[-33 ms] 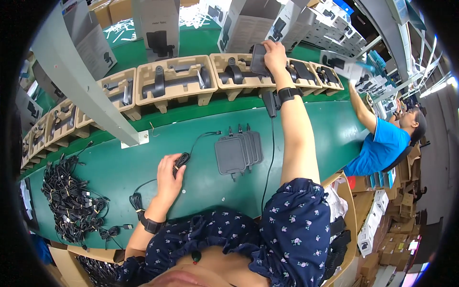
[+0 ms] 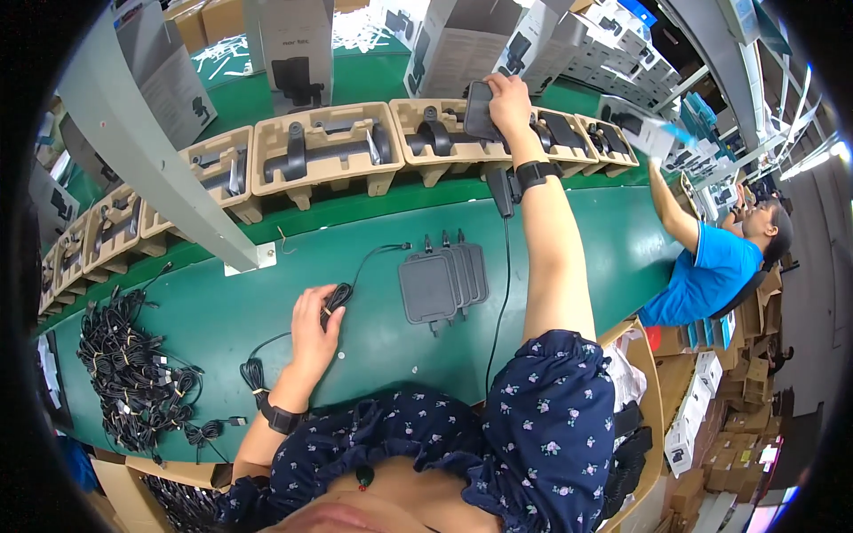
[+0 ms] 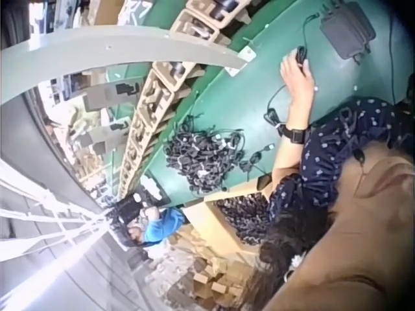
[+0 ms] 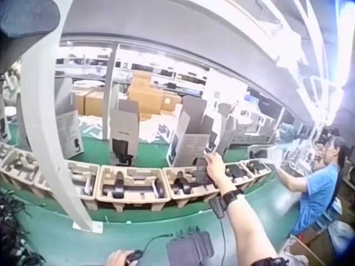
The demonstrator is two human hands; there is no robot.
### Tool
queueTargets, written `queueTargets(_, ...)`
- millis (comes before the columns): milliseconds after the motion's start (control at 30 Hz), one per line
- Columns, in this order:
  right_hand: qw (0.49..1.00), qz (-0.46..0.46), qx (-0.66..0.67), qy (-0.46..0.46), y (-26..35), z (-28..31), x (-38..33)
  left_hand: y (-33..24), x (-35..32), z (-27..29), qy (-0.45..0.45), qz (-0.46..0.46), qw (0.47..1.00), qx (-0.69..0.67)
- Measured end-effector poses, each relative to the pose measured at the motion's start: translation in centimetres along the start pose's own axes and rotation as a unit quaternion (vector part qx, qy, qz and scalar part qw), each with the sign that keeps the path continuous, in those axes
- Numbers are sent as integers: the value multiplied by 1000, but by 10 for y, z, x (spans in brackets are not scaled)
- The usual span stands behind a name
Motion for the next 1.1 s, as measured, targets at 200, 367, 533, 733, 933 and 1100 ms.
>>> queueTargets(200,985,85,-149,19,6,-32,-44,5,2,1,-3,5,1000,-11)
queueTargets(367,979,37,-188,-76,30,4,-61,9,-5,-3,-7,3,1000,-19)
queueTargets(533,946,291,73,128,174,82,-113,2,-9,-1,-22,31,997,-63)
queueTargets(733,836,392,240,301,237,118,-189,14,-9,-8,-42,-18,992,-121)
queueTargets(933,832,353,164,395,225,128,-185,-2,-10,-8,-64,-102,977,-174)
queueTargets(1100,853,365,87,364,221,149,-177,0,-12,-2,-44,-110,980,-157)
Point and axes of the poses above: each hand's wrist, its own x-axis towards the middle knuckle, its own z-axis out of the back of the hand, y = z × x, the point moved 1 cm from there along x, towards the middle knuckle, and after that the axes turned 13 degrees about -x, right-handed, at the moved point
